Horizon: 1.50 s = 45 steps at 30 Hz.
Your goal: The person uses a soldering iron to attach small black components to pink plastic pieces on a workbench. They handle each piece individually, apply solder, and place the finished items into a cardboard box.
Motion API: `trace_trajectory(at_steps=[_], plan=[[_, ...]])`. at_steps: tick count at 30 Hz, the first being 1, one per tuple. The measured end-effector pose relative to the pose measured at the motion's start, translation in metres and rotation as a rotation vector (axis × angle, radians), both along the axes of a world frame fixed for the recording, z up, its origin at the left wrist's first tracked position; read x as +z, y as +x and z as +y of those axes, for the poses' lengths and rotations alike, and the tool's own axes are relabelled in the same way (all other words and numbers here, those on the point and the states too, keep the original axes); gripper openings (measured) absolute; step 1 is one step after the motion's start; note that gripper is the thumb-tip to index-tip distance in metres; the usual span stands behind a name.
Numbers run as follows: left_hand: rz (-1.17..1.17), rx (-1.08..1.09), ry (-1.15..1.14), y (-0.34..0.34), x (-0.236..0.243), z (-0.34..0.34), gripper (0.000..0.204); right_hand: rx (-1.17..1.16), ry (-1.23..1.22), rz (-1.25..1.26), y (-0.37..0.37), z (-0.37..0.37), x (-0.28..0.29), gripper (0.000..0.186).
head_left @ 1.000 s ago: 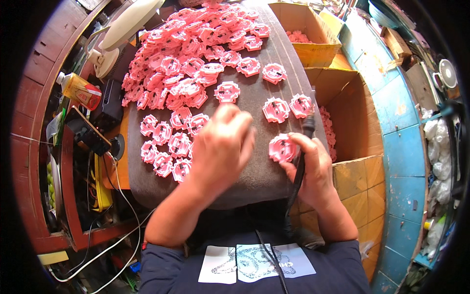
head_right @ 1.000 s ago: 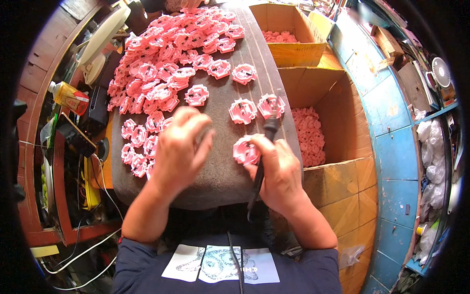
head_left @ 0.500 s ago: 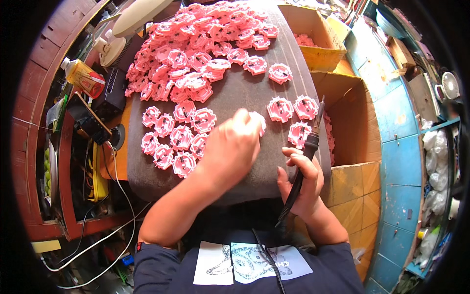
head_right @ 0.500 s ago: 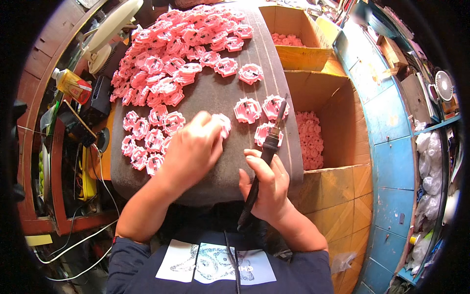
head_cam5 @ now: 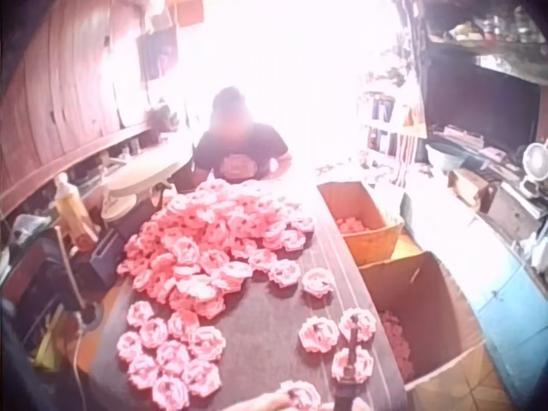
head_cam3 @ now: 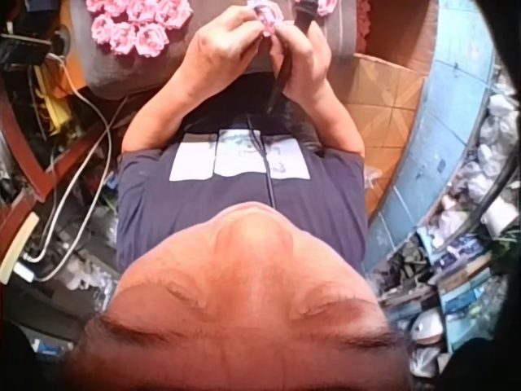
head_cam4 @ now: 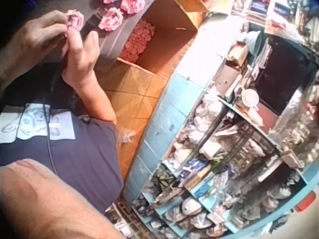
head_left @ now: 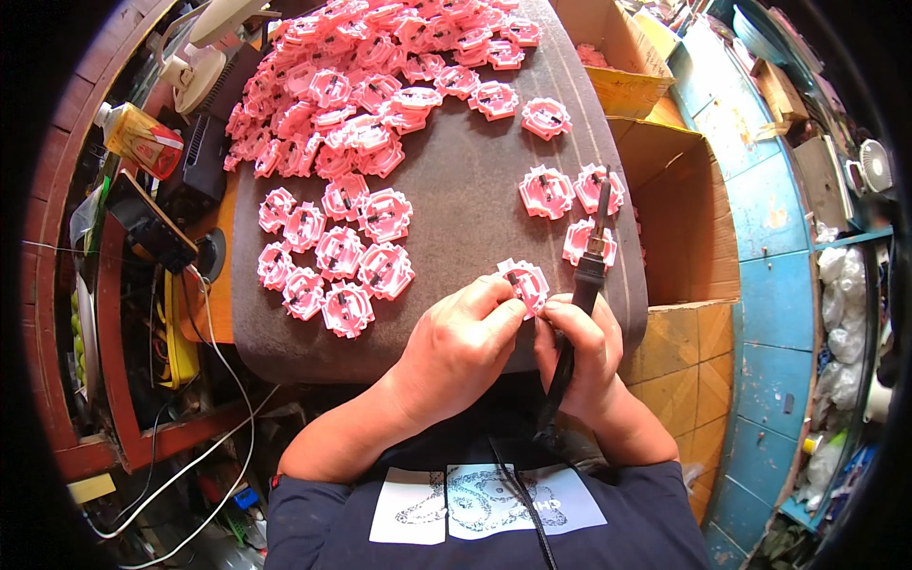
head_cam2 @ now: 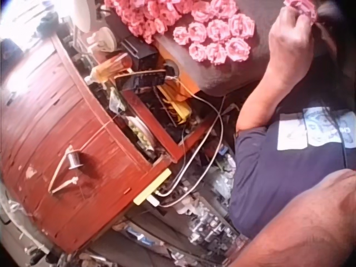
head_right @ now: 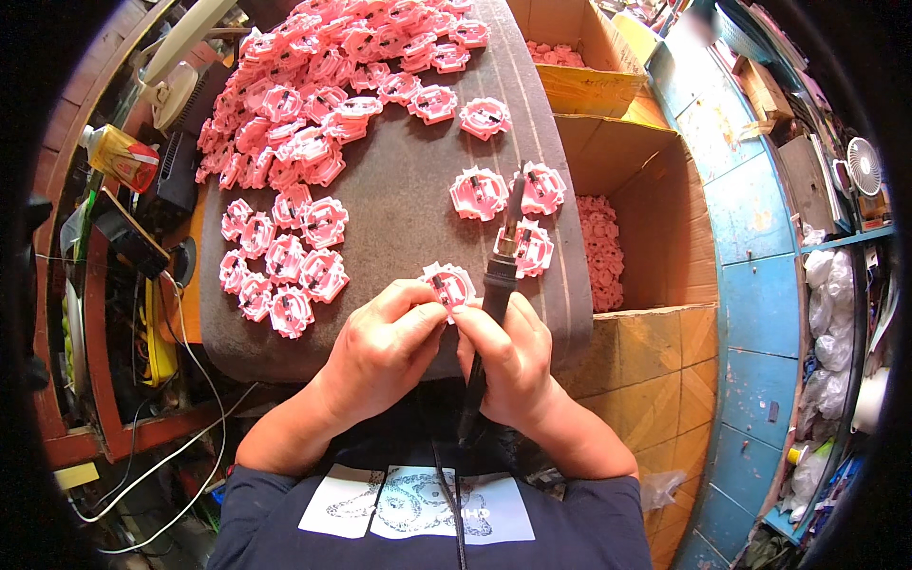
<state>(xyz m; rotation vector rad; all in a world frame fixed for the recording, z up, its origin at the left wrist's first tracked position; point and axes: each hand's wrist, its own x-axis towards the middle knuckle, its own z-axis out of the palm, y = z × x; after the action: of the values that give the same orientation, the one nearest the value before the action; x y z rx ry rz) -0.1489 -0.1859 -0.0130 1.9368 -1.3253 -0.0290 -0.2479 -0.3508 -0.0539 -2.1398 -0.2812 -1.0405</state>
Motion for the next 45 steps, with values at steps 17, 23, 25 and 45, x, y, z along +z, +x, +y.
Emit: trace_trajectory(at_steps=[17, 23, 25, 45], plan=[[0.204, 0.062, -0.149, 0.003, -0.013, -0.003, 0.019, -0.007, 0.155, 0.079, -0.006, 0.007, -0.005, 0.052], [0.207, 0.077, -0.134, 0.002, -0.010, -0.002, 0.016, 0.016, -0.070, -0.075, -0.005, 0.005, -0.002, 0.054], [0.227, 0.092, -0.147, 0.002, -0.010, -0.002, 0.017, 0.001, -0.046, -0.059, -0.003, 0.006, -0.006, 0.054], [0.175, 0.100, -0.079, 0.004, -0.003, -0.004, 0.016, -0.029, -0.014, -0.038, -0.039, -0.024, 0.010, 0.071]])
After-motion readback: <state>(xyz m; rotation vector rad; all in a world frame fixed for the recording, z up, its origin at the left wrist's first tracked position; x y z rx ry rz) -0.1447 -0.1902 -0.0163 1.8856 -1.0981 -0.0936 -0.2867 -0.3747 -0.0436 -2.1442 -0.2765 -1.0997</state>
